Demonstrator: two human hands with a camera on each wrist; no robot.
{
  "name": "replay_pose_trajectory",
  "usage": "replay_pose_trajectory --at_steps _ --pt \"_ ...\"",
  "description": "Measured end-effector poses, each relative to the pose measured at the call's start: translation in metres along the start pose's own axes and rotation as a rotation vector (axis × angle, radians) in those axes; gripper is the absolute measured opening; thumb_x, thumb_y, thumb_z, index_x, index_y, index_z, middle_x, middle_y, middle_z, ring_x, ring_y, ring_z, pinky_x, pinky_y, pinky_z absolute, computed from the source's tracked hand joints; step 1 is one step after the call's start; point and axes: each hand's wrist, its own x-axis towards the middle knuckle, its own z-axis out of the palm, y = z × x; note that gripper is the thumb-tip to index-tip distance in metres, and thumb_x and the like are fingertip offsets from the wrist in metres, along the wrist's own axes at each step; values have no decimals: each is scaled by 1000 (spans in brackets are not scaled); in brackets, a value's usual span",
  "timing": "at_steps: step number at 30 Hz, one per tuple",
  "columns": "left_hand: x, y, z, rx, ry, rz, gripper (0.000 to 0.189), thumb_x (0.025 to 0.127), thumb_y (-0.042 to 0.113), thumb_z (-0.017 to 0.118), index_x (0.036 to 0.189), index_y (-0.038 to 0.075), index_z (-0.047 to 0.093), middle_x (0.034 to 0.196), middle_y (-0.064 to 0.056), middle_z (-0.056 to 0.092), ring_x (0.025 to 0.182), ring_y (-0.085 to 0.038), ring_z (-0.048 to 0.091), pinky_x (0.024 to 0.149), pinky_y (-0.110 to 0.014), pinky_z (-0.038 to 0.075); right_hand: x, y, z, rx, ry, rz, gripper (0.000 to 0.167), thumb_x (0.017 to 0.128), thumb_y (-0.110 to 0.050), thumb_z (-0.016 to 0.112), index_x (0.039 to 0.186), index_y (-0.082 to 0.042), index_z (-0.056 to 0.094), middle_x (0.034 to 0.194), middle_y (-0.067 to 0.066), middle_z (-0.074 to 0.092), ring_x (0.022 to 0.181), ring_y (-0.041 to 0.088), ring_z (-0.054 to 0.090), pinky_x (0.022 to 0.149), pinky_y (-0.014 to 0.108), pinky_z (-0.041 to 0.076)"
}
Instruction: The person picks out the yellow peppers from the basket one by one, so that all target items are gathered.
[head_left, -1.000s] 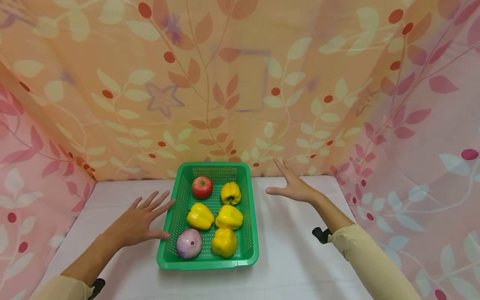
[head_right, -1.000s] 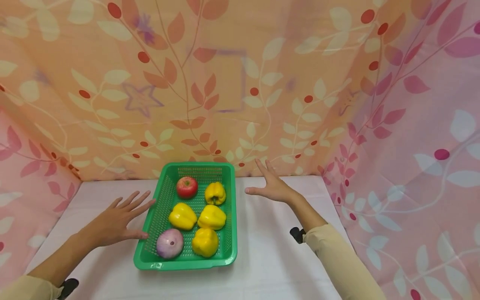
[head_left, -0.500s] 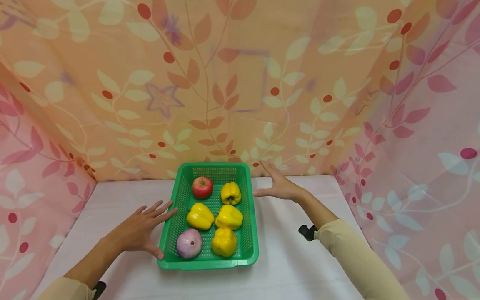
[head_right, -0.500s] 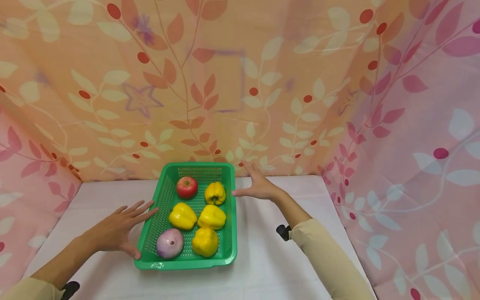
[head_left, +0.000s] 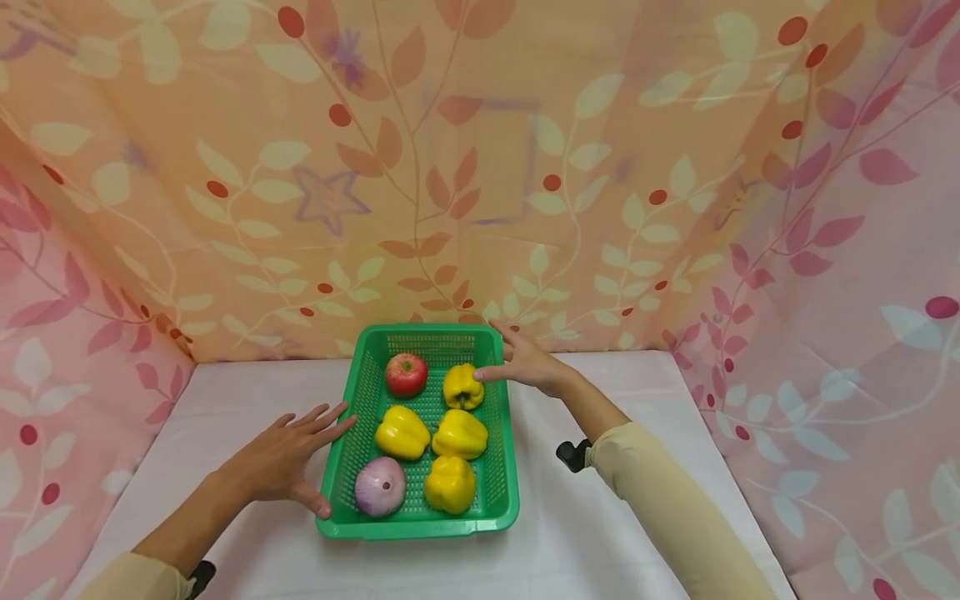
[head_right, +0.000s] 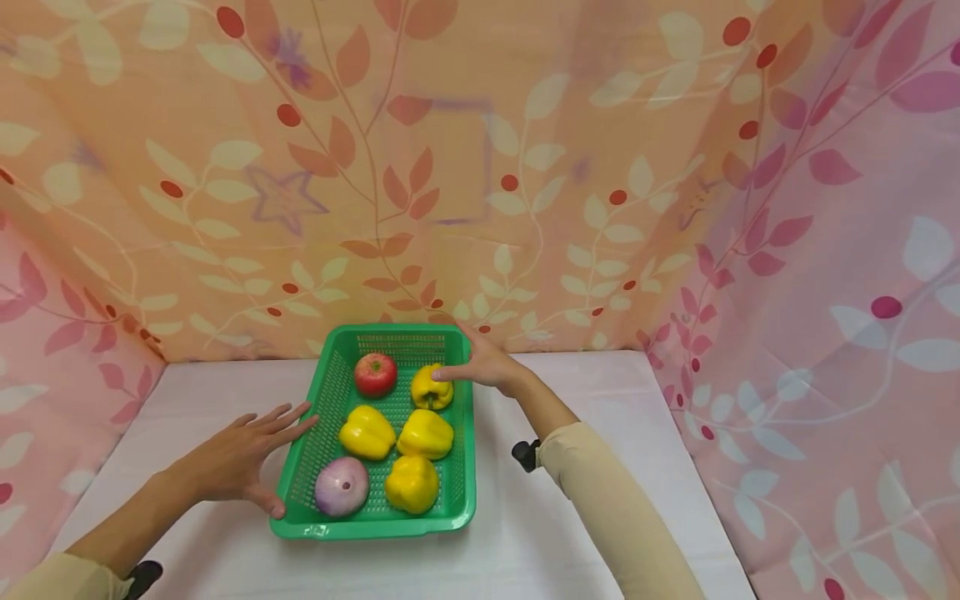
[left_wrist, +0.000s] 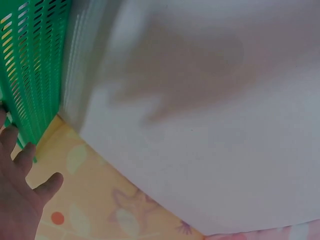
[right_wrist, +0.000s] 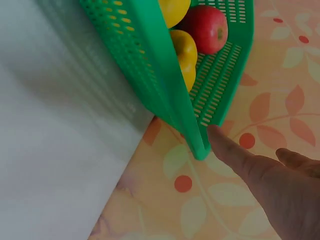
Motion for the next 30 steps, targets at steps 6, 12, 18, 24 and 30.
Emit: replay_pose_trajectory --at_steps 6,12,18,24,30 --pt "0 1 -1 0 14 14 124 54 82 74 149 8 45 155 -20 38 134 -51 41 92 -74 40 14 3 12 100 -8 67 104 85 -26 81 161 -29 10 166 16 4 145 45 26 110 60 34" --pt "1 0 1 0 -7 -3 123 55 81 74 150 10 44 157 -18 37 137 -49 39 95 -73 39 27 5 21 156 2 142 101 86 -27 80 161 -25 12 165 22 5 143 43 32 105 62 38" --pt "1 0 1 5 -29 -22 123 55 81 75 150 10 44 157 -19 36 137 -49 38 95 -74 38 39 2 28 161 -26 211 104 84 -35 81 161 -25 12 165 19 7 144 46 27 99 69 40" --pt "1 -1 1 4 -40 -27 123 54 80 76 150 10 44 157 -18 37 138 -48 37 96 -74 37 47 5 33 158 -47 255 104 85 -39 79 161 -24 9 165 19 6 146 46 22 96 73 38" --pt "3 -2 0 25 -36 -22 125 52 85 72 149 10 46 156 -17 38 139 -47 37 98 -73 36 55 11 43 163 -23 286 105 84 -42 79 161 -23 11 165 18 9 146 45 22 94 75 38"
